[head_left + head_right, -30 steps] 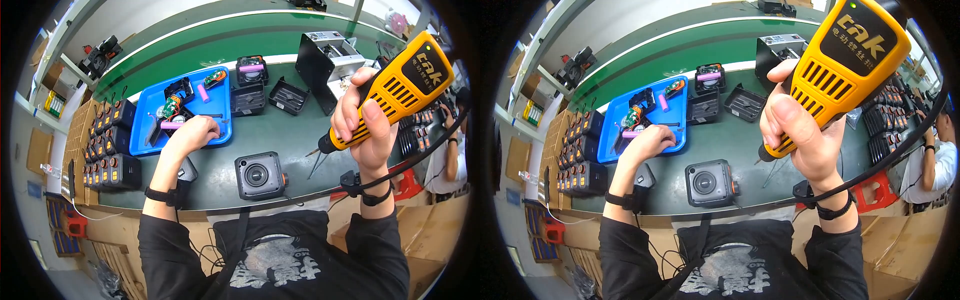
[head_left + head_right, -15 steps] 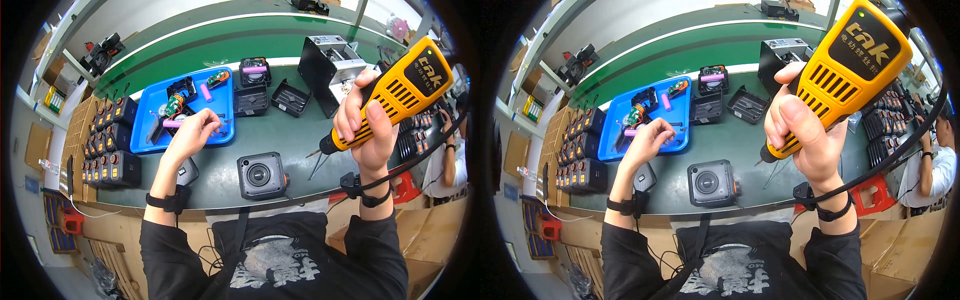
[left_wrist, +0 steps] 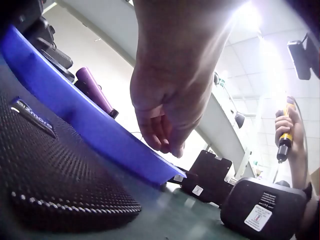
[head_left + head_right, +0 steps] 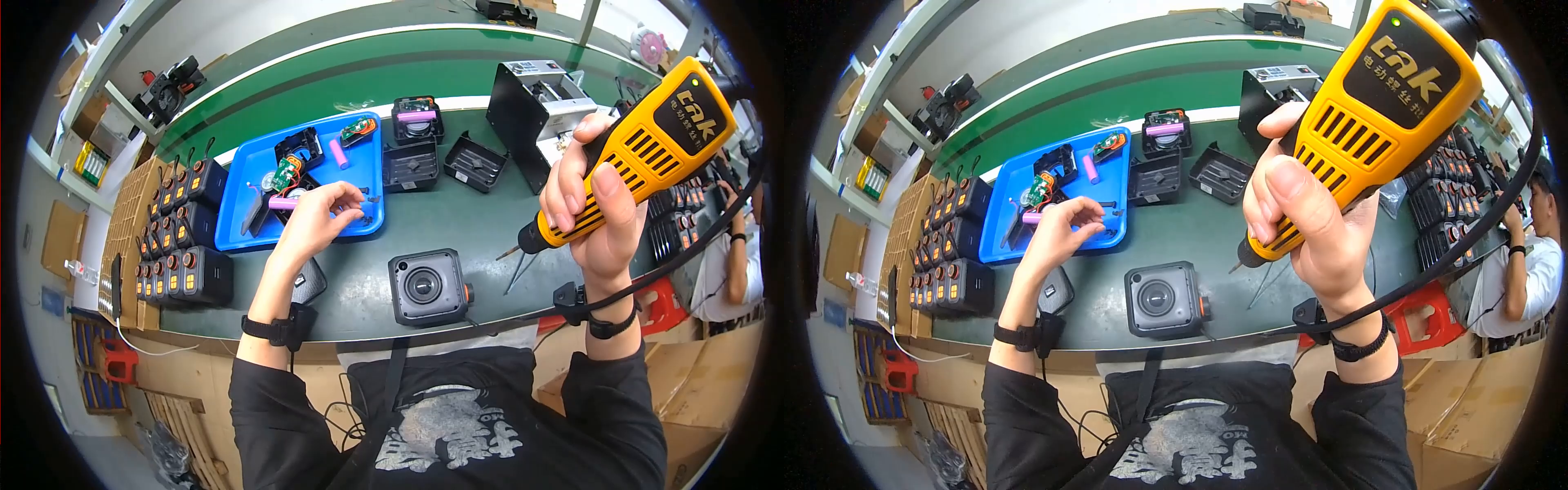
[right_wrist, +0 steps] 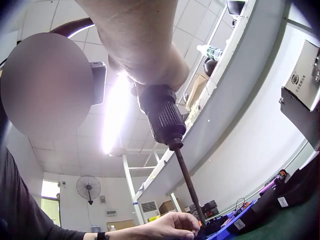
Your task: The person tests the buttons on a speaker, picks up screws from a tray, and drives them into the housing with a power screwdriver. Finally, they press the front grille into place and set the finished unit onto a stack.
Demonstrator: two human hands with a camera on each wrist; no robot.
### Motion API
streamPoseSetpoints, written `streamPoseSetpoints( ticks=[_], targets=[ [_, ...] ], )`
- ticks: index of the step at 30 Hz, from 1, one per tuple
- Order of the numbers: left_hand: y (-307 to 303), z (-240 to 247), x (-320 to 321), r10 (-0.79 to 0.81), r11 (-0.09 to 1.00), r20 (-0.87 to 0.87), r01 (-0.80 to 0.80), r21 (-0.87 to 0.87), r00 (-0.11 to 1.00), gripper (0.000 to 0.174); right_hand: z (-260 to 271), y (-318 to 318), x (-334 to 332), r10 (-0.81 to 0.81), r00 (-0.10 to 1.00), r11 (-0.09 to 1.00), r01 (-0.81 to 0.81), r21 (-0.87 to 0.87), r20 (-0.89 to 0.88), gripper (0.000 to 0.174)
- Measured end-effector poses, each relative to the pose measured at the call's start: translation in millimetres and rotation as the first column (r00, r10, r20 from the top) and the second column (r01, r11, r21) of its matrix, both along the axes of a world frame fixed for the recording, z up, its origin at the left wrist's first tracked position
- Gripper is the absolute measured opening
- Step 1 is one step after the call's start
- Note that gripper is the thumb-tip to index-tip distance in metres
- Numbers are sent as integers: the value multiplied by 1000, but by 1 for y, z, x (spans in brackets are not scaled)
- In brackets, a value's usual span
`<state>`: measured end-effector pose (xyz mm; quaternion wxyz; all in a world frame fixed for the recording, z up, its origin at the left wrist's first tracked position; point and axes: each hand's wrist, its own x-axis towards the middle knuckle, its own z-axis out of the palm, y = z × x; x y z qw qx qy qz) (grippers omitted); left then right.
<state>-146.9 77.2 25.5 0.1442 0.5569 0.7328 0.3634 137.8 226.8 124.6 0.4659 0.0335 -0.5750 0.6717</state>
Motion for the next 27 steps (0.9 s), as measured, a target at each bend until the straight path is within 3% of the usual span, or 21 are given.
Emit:
streamPoseSetpoints(
  ticks=[3, 8, 9, 11, 15, 18, 27],
  targets=[
    [1, -4, -3, -48, 999, -138, 50, 10, 989, 16, 0, -1, 1, -9, 1000, 1000, 9, -1, 6, 38],
    [-7, 20, 31, -71, 994, -105, 79, 74, 992, 17, 1, 1, 3, 37, 999, 999, -36, 38, -38, 37],
    [-12, 27, 43, -92, 989, -101, 103, 110, 991, 18, 1, 3, 7, 24, 999, 990, -28, 135, 26, 43],
    [-24, 42, 69, -148, 975, -165, 172, 138, 975, 19, 4, 2, 11, 150, 986, 987, -145, 63, -77, 44],
    [-41, 38, 118, -248, 913, -231, 307, 270, 941, 20, 18, -7, 24, 317, 941, 948, -317, 21, -117, 46],
    [-46, 20, 146, -232, 905, -150, 270, 330, 961, 24, 13, -1, 29, 399, 904, 912, -375, 163, -153, 47],
    [-50, 2, 169, -193, 900, 41, 160, 407, 980, 23, 6, -6, 26, 471, 873, 873, -441, 208, -129, 49]
  ],
)
